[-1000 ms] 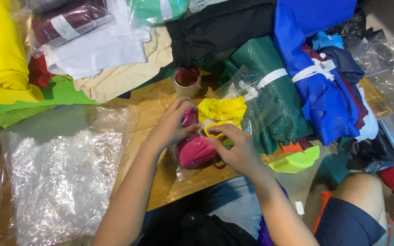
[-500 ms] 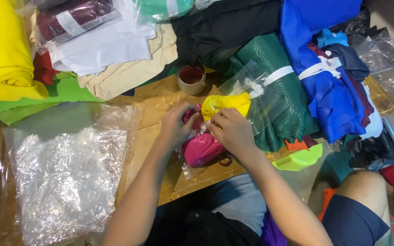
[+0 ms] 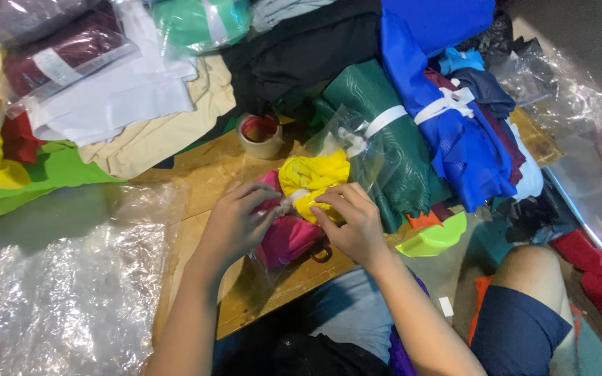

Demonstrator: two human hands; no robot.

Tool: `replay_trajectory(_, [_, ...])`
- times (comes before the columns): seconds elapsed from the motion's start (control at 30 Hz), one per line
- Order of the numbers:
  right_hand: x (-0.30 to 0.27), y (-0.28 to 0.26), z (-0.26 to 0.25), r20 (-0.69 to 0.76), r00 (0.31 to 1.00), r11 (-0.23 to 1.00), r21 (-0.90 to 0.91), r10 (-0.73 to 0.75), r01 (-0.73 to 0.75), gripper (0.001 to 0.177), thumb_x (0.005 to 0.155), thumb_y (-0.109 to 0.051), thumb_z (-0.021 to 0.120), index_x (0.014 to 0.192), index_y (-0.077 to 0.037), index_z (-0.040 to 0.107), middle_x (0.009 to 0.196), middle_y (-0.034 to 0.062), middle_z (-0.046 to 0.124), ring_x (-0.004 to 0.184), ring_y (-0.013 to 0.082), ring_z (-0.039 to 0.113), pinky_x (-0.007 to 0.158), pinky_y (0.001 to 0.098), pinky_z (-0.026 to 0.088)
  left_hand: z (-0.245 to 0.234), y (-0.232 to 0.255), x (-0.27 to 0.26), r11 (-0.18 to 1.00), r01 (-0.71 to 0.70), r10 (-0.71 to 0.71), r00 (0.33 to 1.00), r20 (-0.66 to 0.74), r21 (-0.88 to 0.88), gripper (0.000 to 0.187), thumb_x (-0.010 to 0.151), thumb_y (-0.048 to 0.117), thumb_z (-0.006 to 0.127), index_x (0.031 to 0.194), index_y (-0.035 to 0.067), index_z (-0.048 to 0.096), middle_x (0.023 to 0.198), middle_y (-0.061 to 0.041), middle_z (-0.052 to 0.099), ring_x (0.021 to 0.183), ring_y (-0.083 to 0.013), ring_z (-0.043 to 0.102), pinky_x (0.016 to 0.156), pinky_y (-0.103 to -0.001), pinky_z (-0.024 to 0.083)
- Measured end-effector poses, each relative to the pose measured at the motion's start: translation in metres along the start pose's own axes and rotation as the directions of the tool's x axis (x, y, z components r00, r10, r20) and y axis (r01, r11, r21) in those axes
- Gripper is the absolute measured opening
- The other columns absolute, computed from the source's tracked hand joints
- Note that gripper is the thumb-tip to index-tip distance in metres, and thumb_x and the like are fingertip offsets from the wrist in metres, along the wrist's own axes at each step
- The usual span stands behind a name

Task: Folding colorful fabrics and placing them into plastic bags for packaging

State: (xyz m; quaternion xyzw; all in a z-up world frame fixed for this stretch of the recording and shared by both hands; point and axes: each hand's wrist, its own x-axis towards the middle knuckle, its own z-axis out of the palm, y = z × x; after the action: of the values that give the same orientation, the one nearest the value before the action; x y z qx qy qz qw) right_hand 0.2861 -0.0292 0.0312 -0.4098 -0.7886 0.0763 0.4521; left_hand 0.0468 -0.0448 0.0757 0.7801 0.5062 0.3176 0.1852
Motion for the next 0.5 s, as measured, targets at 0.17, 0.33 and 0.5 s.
replay_trajectory(0.17, [-0.011, -0.005, -0.004, 0.165, 0.986, 0.996, -0.084, 0.004, 0.010, 0.036, 0.090, -0.038, 0.081, 0.117, -0.014, 0.076, 0.131, 0.0115, 0.066, 0.133, 0.0411, 0.054, 0.107, 0.0539, 0.042, 0.014, 0.009, -0.007, 0.980, 0.016, -0.038, 0.993, 0.109, 0.196, 0.034, 0.091, 0.026, 0.073, 0.121, 0.009, 0.075, 0.130, -0.016, 0.068, 0.129, -0.0357, 0.057, 0.105, -0.050, 0.046])
replay_trajectory(0.33, [-0.017, 0.003, -0.004, 0.222, 0.972, 0.996, -0.058, 0.077, -0.066, 0.063, 0.087, -0.045, 0.082, 0.133, -0.004, 0.066, 0.142, 0.0228, 0.058, 0.140, 0.0489, 0.046, 0.113, 0.0629, 0.037, 0.022, 0.014, -0.017, 0.968, 0.106, -0.142, 0.979, 0.147, 0.229, 0.037, 0.094, 0.026, 0.070, 0.128, 0.011, 0.072, 0.138, -0.015, 0.064, 0.138, -0.0339, 0.051, 0.115, -0.050, 0.037])
replay_trajectory(0.5, [-0.018, 0.007, 0.006, 0.254, 0.956, 0.987, -0.100, 0.149, -0.127, 0.061, 0.096, -0.048, 0.071, 0.139, -0.006, 0.062, 0.142, 0.0194, 0.056, 0.143, 0.0466, 0.043, 0.115, 0.0623, 0.032, 0.033, 0.010, -0.015, 0.958, 0.145, -0.179, 0.976, 0.121, 0.249, 0.032, 0.096, 0.029, 0.068, 0.125, 0.017, 0.074, 0.130, -0.009, 0.067, 0.135, -0.0288, 0.054, 0.113, -0.046, 0.039])
